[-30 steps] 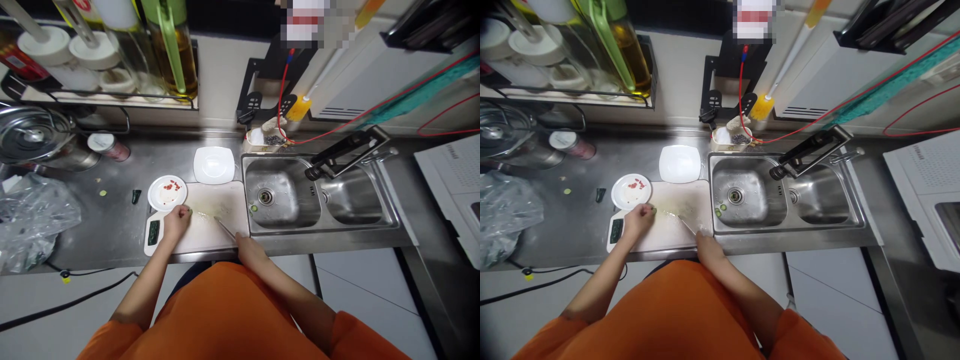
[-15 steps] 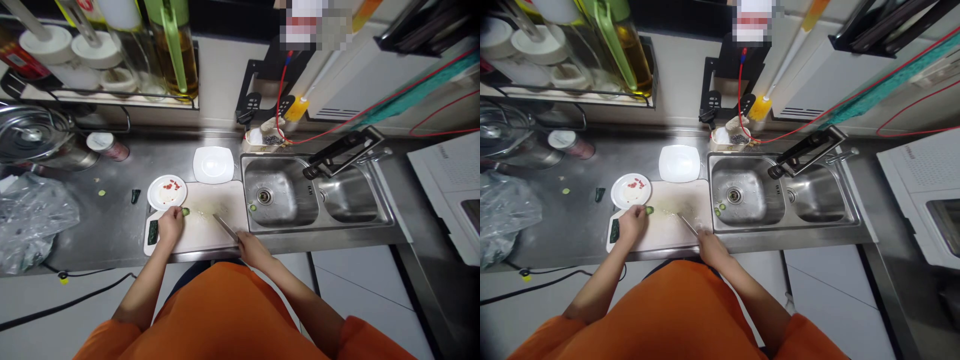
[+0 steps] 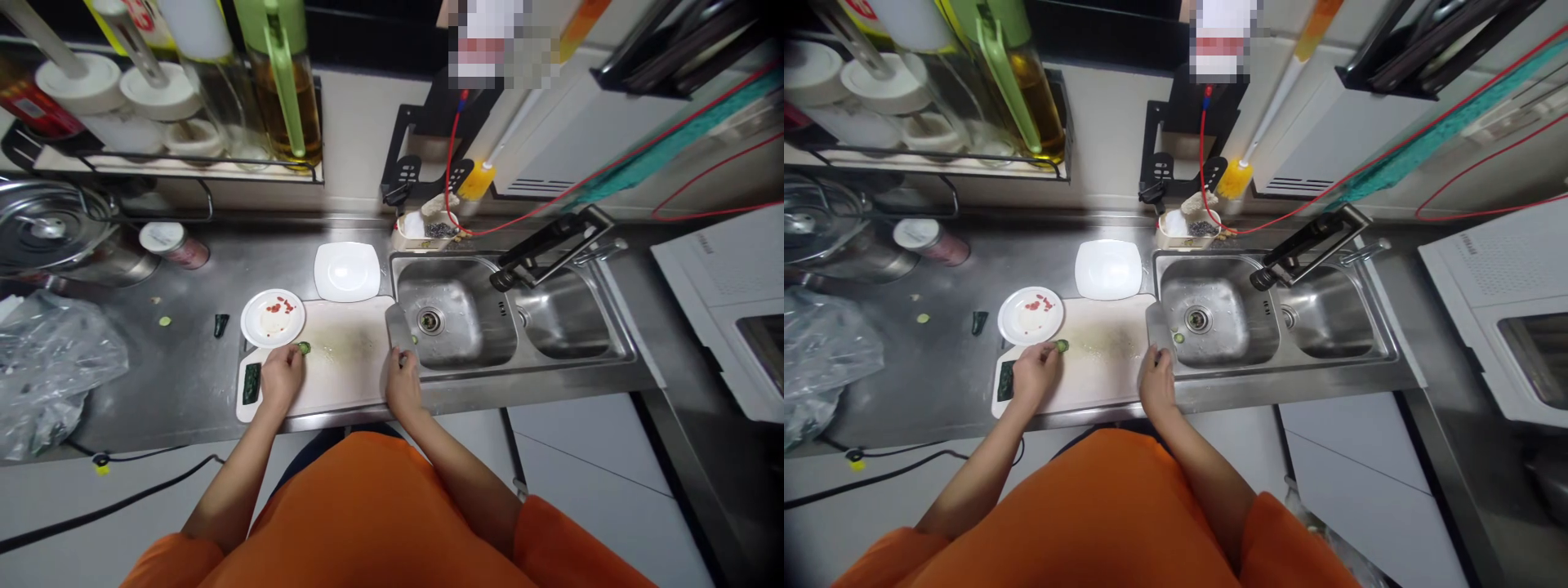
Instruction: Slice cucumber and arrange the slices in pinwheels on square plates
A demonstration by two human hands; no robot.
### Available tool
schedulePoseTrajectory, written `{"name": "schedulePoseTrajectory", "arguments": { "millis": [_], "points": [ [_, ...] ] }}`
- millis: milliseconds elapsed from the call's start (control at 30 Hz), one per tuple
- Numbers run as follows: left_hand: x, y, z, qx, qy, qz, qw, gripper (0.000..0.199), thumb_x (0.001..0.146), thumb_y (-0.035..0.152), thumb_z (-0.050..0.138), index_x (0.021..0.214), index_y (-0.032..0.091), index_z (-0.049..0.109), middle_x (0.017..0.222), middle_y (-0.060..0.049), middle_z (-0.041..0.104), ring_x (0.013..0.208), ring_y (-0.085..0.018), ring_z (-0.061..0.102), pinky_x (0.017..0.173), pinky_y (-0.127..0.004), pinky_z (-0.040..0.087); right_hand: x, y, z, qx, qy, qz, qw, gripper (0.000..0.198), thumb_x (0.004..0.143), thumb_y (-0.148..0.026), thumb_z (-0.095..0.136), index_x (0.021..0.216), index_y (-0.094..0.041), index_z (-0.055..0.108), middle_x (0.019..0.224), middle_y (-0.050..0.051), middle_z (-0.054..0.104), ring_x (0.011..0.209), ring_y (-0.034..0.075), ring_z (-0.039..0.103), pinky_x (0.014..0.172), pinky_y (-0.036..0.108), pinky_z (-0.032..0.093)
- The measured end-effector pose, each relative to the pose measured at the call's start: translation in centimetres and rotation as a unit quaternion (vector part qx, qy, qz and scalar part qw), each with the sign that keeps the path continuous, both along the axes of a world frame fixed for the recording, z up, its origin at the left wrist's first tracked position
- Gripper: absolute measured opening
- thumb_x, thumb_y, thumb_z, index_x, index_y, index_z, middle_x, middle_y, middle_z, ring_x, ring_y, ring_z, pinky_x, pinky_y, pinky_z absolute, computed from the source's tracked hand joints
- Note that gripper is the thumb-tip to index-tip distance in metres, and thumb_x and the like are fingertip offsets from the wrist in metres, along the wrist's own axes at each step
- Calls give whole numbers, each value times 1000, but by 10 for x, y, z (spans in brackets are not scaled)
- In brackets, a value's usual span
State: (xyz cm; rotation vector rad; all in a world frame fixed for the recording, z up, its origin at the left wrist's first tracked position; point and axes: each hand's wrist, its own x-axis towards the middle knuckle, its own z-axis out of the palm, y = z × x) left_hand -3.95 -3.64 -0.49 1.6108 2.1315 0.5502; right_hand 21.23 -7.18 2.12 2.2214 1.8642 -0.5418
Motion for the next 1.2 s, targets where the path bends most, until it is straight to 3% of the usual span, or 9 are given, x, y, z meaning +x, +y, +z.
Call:
{"name": "schedulePoseTrajectory", "arguments": {
  "millis": [167, 467, 600, 700, 800, 967, 1067, 1200],
  "points": [
    [2, -2, 0, 8, -10, -3, 1000, 22, 80, 29, 48, 88, 20, 67, 86, -6, 68, 82, -21, 62, 80, -32, 46, -10, 4, -7, -19, -30, 29, 999, 60, 85, -3, 32, 145, -7, 26, 133, 26, 41, 111, 25, 53, 88, 35, 48],
    [8, 7, 6, 12, -26, 3, 1000, 22, 81, 28, 49, 90, 19, 67, 86, -7, 69, 81, -20, 61, 81, -31, 46, -14, 9, 1, -37, -65, 75, 994, 55, 87, -5, 29, 142, -4, 31, 129, 24, 45, 111, 26, 50, 80, 34, 49],
    [26, 22, 11, -5, -79, 13, 997, 25, 81, 30, 50, 97, 19, 66, 87, -6, 70, 81, -19, 63, 80, -30, 47, -6, 22, 10, -28, -38, 70, 996, 41, 91, -16, 36, 129, -7, 47, 119, 22, 51, 112, 28, 47, 82, 36, 46],
    [46, 44, 13, -27, -137, 35, 990, 35, 81, 30, 51, 113, 17, 60, 88, -6, 70, 82, -18, 64, 82, -30, 47, 6, 59, 11, -11, 18, 79, 997, 33, 92, -26, 40, 118, -12, 55, 113, 16, 55, 110, 26, 47, 89, 34, 41],
    [65, 74, 11, -64, -149, 97, 982, 49, 80, 31, 55, 126, 14, 51, 87, -7, 70, 84, -20, 65, 83, -32, 46, 15, 121, 4, 20, 82, 62, 995, 33, 94, -24, 36, 117, -10, 55, 110, 13, 60, 105, 21, 52, 92, 30, 38],
    [79, 116, 0, -81, -142, 116, 980, 46, 81, 30, 54, 122, 10, 50, 84, -10, 69, 87, -25, 64, 82, -36, 46, 15, 216, -15, 11, 117, -31, 993, 35, 91, -19, 40, 123, -12, 53, 113, 13, 63, 103, 21, 57, 87, 26, 39],
    [82, 127, -6, -79, -149, 135, 976, 36, 81, 28, 55, 114, 12, 53, 84, -10, 69, 83, -23, 64, 80, -35, 47, 11, 239, -24, 10, 134, -44, 990, 36, 88, -15, 40, 121, -14, 55, 114, 11, 64, 102, 20, 58, 86, 25, 40],
    [85, 133, -8, -85, -144, 161, 973, 31, 79, 26, 58, 106, 13, 53, 87, -11, 68, 81, -22, 64, 77, -34, 47, 10, 245, -34, 16, 154, -60, 986, 41, 84, -13, 43, 122, -16, 55, 110, 8, 65, 98, 19, 58, 83, 25, 41]
  ]
}}
